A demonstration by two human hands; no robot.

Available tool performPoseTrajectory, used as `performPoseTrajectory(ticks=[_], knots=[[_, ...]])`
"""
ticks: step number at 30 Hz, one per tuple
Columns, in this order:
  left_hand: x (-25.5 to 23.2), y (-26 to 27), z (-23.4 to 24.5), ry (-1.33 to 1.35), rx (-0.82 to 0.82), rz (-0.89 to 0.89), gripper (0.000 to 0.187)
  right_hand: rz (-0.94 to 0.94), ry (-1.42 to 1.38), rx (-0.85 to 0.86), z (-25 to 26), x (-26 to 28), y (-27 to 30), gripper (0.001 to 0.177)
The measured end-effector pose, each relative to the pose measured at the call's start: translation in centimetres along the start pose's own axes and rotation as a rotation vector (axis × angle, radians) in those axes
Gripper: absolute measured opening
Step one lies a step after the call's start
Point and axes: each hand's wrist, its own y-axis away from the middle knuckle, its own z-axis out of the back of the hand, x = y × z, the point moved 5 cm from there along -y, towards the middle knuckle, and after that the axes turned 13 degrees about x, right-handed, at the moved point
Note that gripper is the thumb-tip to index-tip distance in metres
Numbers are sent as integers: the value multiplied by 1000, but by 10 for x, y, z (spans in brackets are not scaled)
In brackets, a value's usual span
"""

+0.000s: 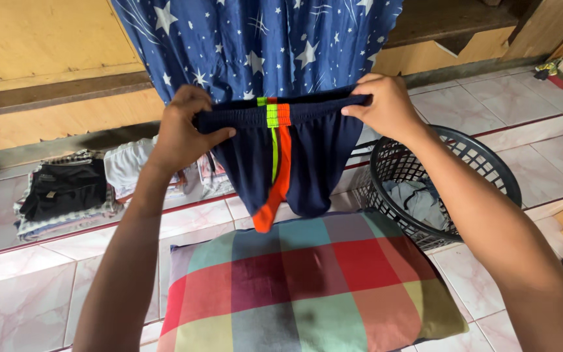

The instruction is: The person picks up several garments from a laundry basket and folds them one by one on a pillow, placing each folded item onto a stack.

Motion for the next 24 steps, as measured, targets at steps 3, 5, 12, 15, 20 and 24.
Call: performPoseTrajectory(ticks=[3,5,12,15,20,24], knots=[[20,11,-10,-63,40,77,38,-29,-22,-37,-3,11,-1,32],[40,19,-19,68,73,384,37,68,12,-118,-3,18,0,28],[43,21,-26,183,-1,564,43,165,-26,-142,-7,28,1,34],[35,28,-28,381,-56,464,53,251,104,-142,-8,34,14,31],[21,64,-40,232,73,408,36,111,-12,57,-25,18,44,20],[6,113,-63,219,338,629,32,87,-229,190,-49,24,94,34]])
